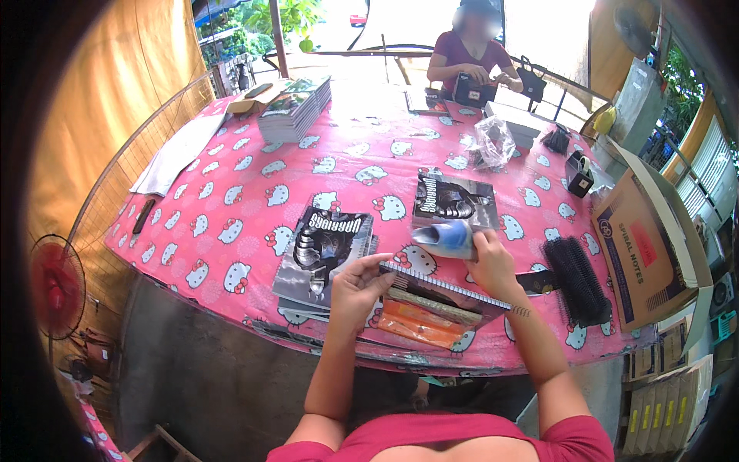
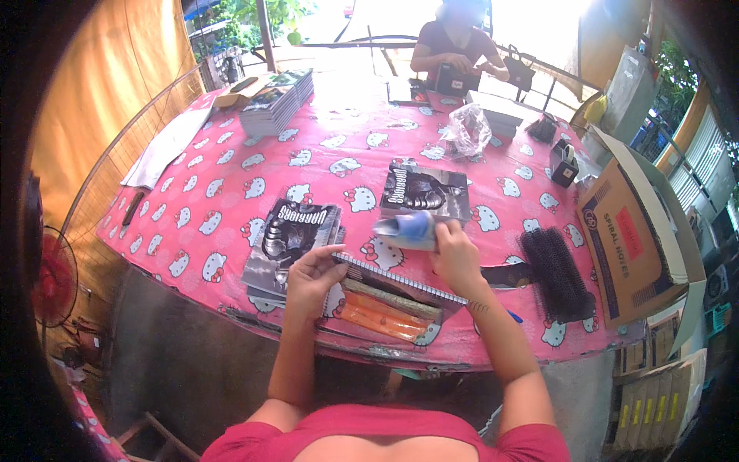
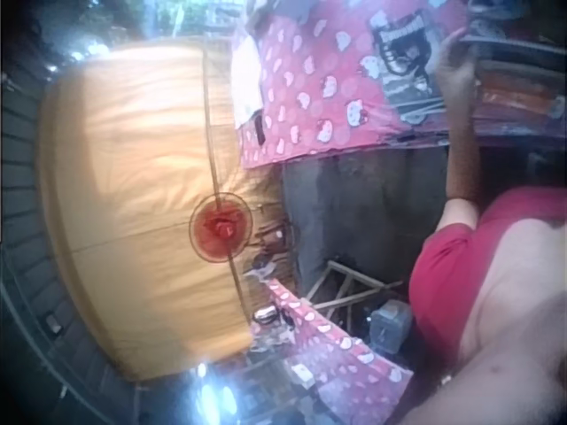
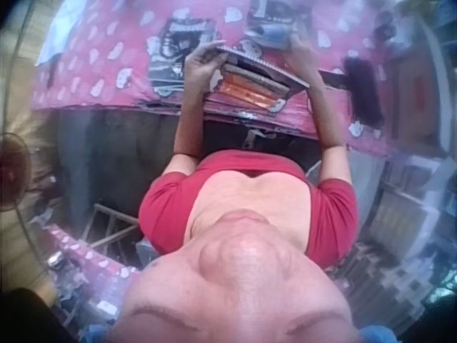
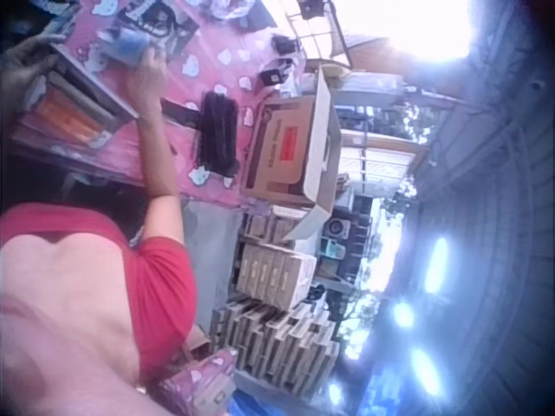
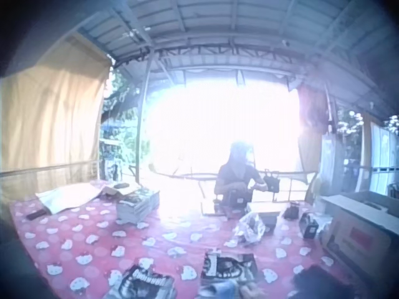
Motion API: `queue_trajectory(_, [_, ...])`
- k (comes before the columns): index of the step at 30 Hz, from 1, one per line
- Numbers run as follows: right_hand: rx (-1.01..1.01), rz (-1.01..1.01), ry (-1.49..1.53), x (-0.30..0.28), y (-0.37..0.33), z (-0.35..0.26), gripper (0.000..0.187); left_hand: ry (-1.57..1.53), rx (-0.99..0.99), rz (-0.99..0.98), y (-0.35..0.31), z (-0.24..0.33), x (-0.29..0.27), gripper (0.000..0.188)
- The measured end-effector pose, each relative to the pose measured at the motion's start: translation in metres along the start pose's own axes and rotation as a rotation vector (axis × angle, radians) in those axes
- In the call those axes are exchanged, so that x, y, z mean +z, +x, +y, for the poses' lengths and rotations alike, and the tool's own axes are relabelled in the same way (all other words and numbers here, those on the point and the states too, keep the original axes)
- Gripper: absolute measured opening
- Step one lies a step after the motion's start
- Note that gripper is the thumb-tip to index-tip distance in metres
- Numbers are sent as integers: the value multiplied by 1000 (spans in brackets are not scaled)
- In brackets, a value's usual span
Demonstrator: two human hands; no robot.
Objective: The person binds notebooks by manually inserting a plastic spiral coil through the punched holes of the covers and paper, then trims the excess coil using blue-handled shears.
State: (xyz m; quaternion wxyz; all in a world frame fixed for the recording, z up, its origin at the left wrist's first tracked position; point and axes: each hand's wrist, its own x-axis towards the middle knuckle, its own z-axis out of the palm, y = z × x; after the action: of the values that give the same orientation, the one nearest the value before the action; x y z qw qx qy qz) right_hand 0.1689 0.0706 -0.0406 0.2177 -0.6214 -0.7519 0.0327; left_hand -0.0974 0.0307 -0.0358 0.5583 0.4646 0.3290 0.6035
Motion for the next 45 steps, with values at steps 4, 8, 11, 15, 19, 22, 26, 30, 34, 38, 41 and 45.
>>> queue_trajectory(4, [-42, -8, 13, 17, -41, 46, 64, -160, -59, -66, 12, -7, 2, 24])
queue_trajectory(8, [-12, 110, -100, -13, -94, 43, 71, 215, 411, -267, 23, 26, 23, 23])
queue_trajectory(11, [240, -42, -47, -38, -143, 57, 74, 316, 696, -132, 13, 65, 53, 27])
queue_trajectory(15, [255, -14, -17, -32, -177, 67, 66, 480, 1109, 336, -28, 110, 70, 26])
queue_trajectory(19, [297, 40, 66, -37, -187, 72, 51, 870, 1010, -92, -52, 89, 75, 19])
queue_trajectory(22, [216, 23, 299, -67, -168, 36, 43, 831, 768, -253, -50, 36, 75, 19])
queue_trajectory(26, [32, -34, 529, -97, -155, -39, 45, 681, 535, -87, -61, 11, 78, 21])
queue_trajectory(30, [-111, 48, 520, -97, -149, -56, 47, 631, 530, -90, -67, 7, 78, 21])
queue_trajectory(34, [-112, 43, 506, -89, -144, -65, 45, 671, 576, -110, -66, 12, 72, 21])
queue_trajectory(38, [46, -203, 847, -86, -141, -61, 34, 604, 563, -90, -69, 9, 69, 21])
queue_trajectory(41, [387, -636, 1493, -77, -139, -43, 33, 662, 730, -150, -64, 10, 69, 23])
queue_trajectory(45, [411, -640, 1714, -63, -136, -44, 34, 622, 769, -134, -59, 2, 61, 18])
